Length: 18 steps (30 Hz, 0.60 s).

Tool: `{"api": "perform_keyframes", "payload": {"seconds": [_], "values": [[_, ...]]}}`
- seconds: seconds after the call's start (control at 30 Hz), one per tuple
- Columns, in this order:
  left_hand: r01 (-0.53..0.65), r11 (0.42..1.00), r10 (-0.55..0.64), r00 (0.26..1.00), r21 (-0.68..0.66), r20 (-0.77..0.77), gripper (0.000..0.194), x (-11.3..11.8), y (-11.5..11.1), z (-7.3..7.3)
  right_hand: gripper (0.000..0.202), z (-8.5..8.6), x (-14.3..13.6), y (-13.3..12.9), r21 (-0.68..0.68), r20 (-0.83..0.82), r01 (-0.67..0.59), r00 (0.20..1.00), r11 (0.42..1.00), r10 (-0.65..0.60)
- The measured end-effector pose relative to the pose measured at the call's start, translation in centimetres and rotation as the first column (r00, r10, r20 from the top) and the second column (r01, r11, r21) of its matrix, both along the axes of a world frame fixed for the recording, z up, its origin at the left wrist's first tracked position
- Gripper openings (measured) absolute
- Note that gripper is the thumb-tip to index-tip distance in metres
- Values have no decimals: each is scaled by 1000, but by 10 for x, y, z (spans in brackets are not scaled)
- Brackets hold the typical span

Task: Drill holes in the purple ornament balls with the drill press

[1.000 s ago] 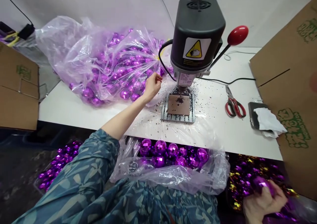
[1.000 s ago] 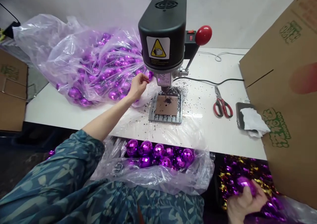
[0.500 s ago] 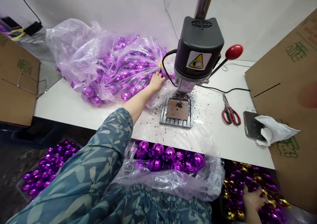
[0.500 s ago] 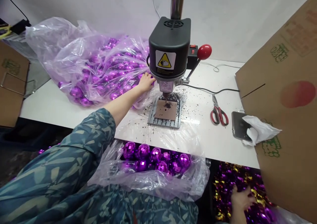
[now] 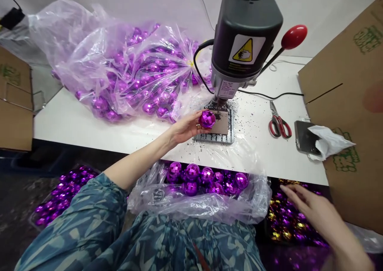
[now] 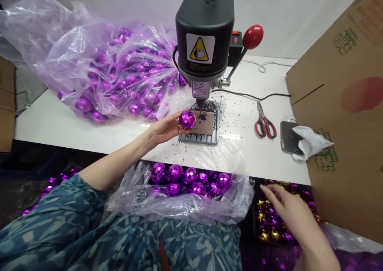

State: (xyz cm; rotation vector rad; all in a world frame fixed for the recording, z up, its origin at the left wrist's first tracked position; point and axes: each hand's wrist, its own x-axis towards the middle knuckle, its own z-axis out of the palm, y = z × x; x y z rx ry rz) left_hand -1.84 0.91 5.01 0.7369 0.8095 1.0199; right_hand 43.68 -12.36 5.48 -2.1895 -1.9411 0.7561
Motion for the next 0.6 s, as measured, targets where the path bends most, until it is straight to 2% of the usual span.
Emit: {"api": "perform_keyframes", "payload": {"seconds": [0.07,0.1,0.13,0.17,0.2,0.23,0.27,0.3,0.33,0.4,0.47,0.6], "values": [[-16,1000,16,999,-12,31,39,9,4,-9,56,46,-26,18,191,-160,-40,985,981,71],[-36,999,36,999,4,21,40,13,7,-15,57,67,-42,32,327,-220,-6,972,945,82],[-58,998,59,998,33,-6,42,17,11,-20,54,86,-60,49,470,-266,52,960,881,86],[-81,994,85,995,71,-49,46,20,15,-26,51,103,-78,69,644,-328,131,937,753,117],[-101,988,113,988,113,-103,49,23,19,-31,46,118,-97,92,802,-427,240,871,547,244],[-121,981,146,976,154,-164,53,25,22,-36,45,133,-115,117,849,-435,272,846,453,308],[-144,970,188,956,195,-226,55,27,26,-40,38,146,-131,142,862,-449,300,826,409,341],[-170,957,235,930,236,-283,57,27,28,-44,28,158,-146,165,849,-501,354,775,392,386],[-193,942,281,902,274,-329,57,26,29,-47,21,169,-159,185,828,-523,319,737,461,429],[-213,922,332,863,323,-380,55,22,30,-51,11,185,-180,215,814,-541,282,689,509,482],[-188,926,313,867,328,-387,51,14,28,-52,14,193,-197,230,802,-546,235,660,550,515],[-134,924,284,867,359,-409,49,3,26,-55,23,195,-224,235,754,-590,155,588,638,554]]}}
